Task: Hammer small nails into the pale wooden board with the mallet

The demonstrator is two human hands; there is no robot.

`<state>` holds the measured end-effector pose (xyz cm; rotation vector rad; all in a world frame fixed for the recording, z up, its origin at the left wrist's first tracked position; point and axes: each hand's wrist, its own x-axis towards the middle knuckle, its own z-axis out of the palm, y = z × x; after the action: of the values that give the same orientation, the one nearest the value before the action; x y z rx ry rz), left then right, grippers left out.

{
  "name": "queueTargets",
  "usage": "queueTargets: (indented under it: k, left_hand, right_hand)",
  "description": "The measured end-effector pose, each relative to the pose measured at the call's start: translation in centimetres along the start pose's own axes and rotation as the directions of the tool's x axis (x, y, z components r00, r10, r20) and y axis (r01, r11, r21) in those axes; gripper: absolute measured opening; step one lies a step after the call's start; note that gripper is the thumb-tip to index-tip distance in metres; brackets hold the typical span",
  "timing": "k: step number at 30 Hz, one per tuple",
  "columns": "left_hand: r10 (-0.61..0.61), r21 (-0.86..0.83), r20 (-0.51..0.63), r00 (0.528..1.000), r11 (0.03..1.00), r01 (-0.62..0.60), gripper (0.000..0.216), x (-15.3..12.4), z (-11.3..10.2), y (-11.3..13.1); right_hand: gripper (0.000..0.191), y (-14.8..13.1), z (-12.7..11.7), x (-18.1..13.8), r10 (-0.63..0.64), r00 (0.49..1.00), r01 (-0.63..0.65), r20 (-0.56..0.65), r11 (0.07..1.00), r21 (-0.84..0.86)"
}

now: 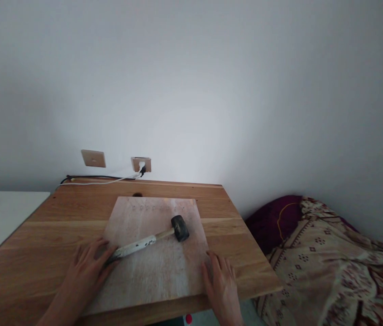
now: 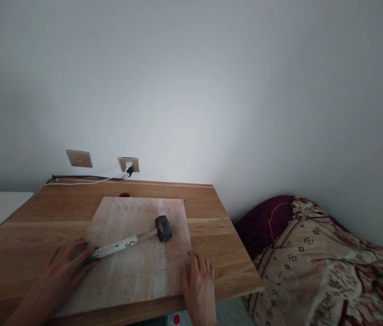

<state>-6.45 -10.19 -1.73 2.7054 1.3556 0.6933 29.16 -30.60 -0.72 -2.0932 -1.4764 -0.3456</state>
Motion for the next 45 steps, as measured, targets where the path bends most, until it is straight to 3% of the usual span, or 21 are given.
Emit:
queueTargets:
  k: [5,9,12,16,20,22,25,28,31,34,37,39,42,43,45]
  left_hand:
    - [0.153,-0.093,-0.040,0.987,0.983,-0.156,0.034,-0.7,0.9,1.6]
    - [0.236,-0.074,-0.096,0.967,0.967,-0.243,0.026,-1.2,2.1,5.4]
    - [0.277,-0.098,-0.125,0.953,0.952,-0.289,0.024,-1.5,2.7,8.3]
    - [0.308,-0.137,-0.121,0.944,0.936,-0.323,0.027,-1.7,2.7,10.7]
    - [0.380,-0.166,-0.063,0.923,0.908,-0.385,0.033,-1.7,2.1,11.6]
    - [0.368,-0.203,-0.042,0.929,0.907,-0.369,0.031,-0.9,1.7,11.0]
    - [0.150,-0.239,-0.055,0.987,0.958,-0.159,0.028,2.5,1.4,8.5]
    - [-0.096,-0.242,-0.061,0.994,0.967,0.079,0.032,7.8,1.3,4.7]
    - [-0.223,-0.258,-0.022,0.975,0.943,0.210,0.035,12.7,1.2,1.8]
    - [-0.126,-0.311,0.084,0.988,0.939,0.147,0.032,15.6,1.2,0.9]
    - [-0.009,-0.378,0.171,0.985,0.923,0.074,0.028,16.7,1.3,1.0]
    - [0.008,-0.423,0.172,0.985,0.904,0.067,0.025,17.2,1.3,1.0]
    - [-0.125,-0.550,0.114,0.986,0.818,0.168,0.017,17.8,1.0,0.7]
    - [-0.207,-0.623,0.101,0.973,0.749,0.224,0.019,18.0,0.9,0.5]
    - [-0.385,-0.788,0.135,0.913,0.517,0.335,0.031,18.3,0.8,0.2]
  right_hand:
    - [0.036,-1.4,1.1,1.6,0.017,0.998,-0.006,-0.063,0.987,0.162]
    - [0.043,-2.5,0.8,3.1,-0.043,0.999,0.045,-0.016,0.979,0.201]
    - [0.034,-2.4,0.7,4.8,-0.074,0.997,0.073,-0.004,0.977,0.198]
    - [0.029,-2.0,1.5,8.9,-0.084,0.996,0.088,-0.027,0.976,0.199]
    - [0.030,-3.2,2.5,15.3,-0.140,0.981,0.129,0.135,0.988,0.090]
    - [0.024,-4.4,3.2,18.4,-0.124,0.958,0.129,0.260,0.992,-0.004]
    - [0.014,-5.9,4.5,21.6,-0.033,0.894,0.080,0.446,0.993,-0.088]
    - [0.008,-6.2,5.8,22.8,0.005,0.870,0.029,0.494,0.998,-0.061]
    - [0.018,-5.5,6.1,23.3,-0.013,0.881,-0.013,0.473,0.999,0.053]
    - [0.019,-4.4,5.4,23.6,-0.023,0.918,-0.070,0.397,0.973,0.219]
    - [0.037,-3.7,4.8,23.5,0.034,0.943,-0.158,0.332,0.923,0.352]
    - [0.045,-3.6,4.8,23.3,0.061,0.940,-0.202,0.334,0.892,0.404]
    - [0.044,-4.0,5.4,23.3,0.064,0.917,-0.237,0.393,0.881,0.410]
    - [0.043,-4.3,5.7,23.3,0.062,0.906,-0.241,0.419,0.889,0.390]
    - [0.034,-4.9,6.3,23.4,0.056,0.881,-0.232,0.470,0.917,0.324]
